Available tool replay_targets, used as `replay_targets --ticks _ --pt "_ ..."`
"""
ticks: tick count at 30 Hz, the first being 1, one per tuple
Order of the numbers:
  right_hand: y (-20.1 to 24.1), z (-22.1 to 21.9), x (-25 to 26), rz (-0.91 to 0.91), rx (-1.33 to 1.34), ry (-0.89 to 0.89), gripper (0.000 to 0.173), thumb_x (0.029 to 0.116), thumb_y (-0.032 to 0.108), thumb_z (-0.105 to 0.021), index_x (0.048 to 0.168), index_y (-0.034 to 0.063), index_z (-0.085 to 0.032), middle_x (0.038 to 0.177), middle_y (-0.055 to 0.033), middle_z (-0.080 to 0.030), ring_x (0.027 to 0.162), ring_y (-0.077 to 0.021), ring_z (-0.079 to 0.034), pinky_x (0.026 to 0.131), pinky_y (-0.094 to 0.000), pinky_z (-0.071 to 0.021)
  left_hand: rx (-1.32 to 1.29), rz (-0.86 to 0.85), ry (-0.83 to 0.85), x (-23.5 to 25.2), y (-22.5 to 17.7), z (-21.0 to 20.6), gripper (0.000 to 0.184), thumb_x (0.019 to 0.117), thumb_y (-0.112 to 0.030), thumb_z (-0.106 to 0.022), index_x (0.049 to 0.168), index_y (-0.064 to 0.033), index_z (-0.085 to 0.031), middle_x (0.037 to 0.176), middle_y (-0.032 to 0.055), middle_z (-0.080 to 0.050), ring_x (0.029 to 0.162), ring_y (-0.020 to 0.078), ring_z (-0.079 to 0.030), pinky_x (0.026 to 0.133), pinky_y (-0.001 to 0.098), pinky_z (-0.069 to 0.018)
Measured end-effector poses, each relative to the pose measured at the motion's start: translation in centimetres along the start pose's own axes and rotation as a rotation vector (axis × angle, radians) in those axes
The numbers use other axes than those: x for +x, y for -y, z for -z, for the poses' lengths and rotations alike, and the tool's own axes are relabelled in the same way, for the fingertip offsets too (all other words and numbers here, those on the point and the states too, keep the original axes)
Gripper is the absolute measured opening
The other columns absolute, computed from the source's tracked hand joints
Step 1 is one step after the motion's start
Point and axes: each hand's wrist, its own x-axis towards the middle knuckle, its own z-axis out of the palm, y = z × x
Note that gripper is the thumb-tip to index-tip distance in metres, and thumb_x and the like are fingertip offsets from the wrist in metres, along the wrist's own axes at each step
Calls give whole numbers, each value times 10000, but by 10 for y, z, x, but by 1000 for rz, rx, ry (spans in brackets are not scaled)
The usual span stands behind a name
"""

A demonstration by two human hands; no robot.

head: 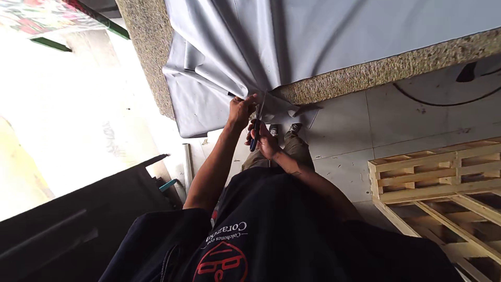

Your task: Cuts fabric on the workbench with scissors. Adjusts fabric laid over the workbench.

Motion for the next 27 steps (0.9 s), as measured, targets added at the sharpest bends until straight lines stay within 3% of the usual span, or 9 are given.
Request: replay_targets --ticks 4,6,11,13,17,24,27 --pt "-7 2 9 54 0 -76 351 1039 53 -462 1380 66 -382 1053 -68 -572 858 -173 -650 750 -366 -606 -60 -42 85 4 11 5 209 1000 -35 -632 1195 -3 -564 1007 117 -716 876 215 -725 833 400 -629" --pt "-8 6 7 60 -46 -92 383 1027 55 -484 1396 56 -383 1049 -67 -573 839 -163 -643 721 -344 -600 -54 -24 140 5 14 9 272 1035 -77 -583 1291 -22 -509 1098 140 -701 967 262 -721 870 453 -620" --pt "-12 14 -4 69 -143 -97 398 1006 53 -509 1389 15 -407 1023 -65 -587 800 -150 -638 668 -313 -589 -44 -38 247 5 21 13 227 1076 -115 -498 1293 -50 -493 1060 153 -729 892 271 -749 808 460 -640" --pt "-13 15 -6 87 -149 -104 384 998 35 -510 1371 7 -422 1009 -60 -591 779 -137 -630 644 -292 -575 -34 -59 257 6 25 14 225 1077 -117 -505 1290 -45 -504 1065 150 -731 895 266 -751 814 452 -642" --pt "-8 18 -6 105 -181 -114 387 1003 16 -507 1382 -11 -432 1006 -52 -593 804 -120 -623 695 -279 -573 -6 -58 277 1 25 17 223 1080 -162 -519 1288 -85 -536 1075 107 -736 900 216 -749 810 405 -640" --pt "5 25 1 78 -200 -147 387 989 -8 -478 1375 4 -459 980 -37 -604 788 -102 -610 661 -247 -541 -32 -66 317 9 35 21 160 1082 -149 -504 1218 -82 -555 956 92 -740 767 178 -732 697 351 -633" --pt "7 27 -2 56 -206 -147 384 1004 16 -502 1386 8 -471 988 -39 -617 786 -105 -612 655 -253 -540 -36 -70 309 10 37 22 167 1081 -141 -506 1236 -87 -541 976 86 -738 785 176 -732 711 353 -634"
